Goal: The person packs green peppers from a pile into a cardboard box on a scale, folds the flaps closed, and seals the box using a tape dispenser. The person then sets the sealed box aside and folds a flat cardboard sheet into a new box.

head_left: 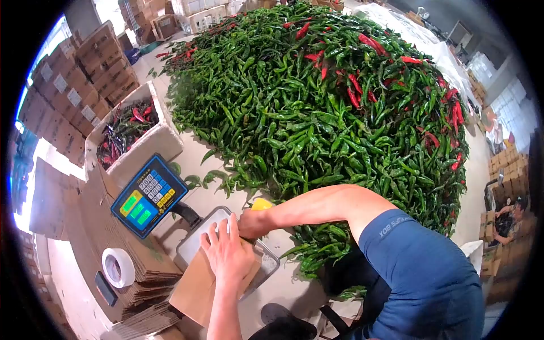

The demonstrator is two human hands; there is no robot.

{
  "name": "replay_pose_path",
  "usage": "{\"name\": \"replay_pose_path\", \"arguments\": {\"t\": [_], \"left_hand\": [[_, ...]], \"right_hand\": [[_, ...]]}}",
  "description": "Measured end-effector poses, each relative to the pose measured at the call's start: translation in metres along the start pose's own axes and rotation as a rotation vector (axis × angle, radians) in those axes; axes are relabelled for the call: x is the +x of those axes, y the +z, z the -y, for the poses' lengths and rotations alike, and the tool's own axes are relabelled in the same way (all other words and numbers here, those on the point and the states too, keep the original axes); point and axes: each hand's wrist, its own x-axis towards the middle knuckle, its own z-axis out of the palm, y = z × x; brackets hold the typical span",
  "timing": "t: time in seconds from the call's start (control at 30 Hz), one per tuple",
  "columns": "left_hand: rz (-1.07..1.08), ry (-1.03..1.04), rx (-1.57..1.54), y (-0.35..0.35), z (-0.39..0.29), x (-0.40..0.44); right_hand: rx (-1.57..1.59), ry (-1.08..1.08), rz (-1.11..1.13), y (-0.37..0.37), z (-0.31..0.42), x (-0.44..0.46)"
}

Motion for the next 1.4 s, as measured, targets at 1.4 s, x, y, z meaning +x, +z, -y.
{"name": "replay_pose_path", "arguments": {"t": [1.4], "left_hand": [[-0.746,-0.793,-1.044,0.006,0.118,-0.220]], "right_hand": [[1.704,0.498,-0.814,-0.099,0.125,-0.012]]}}
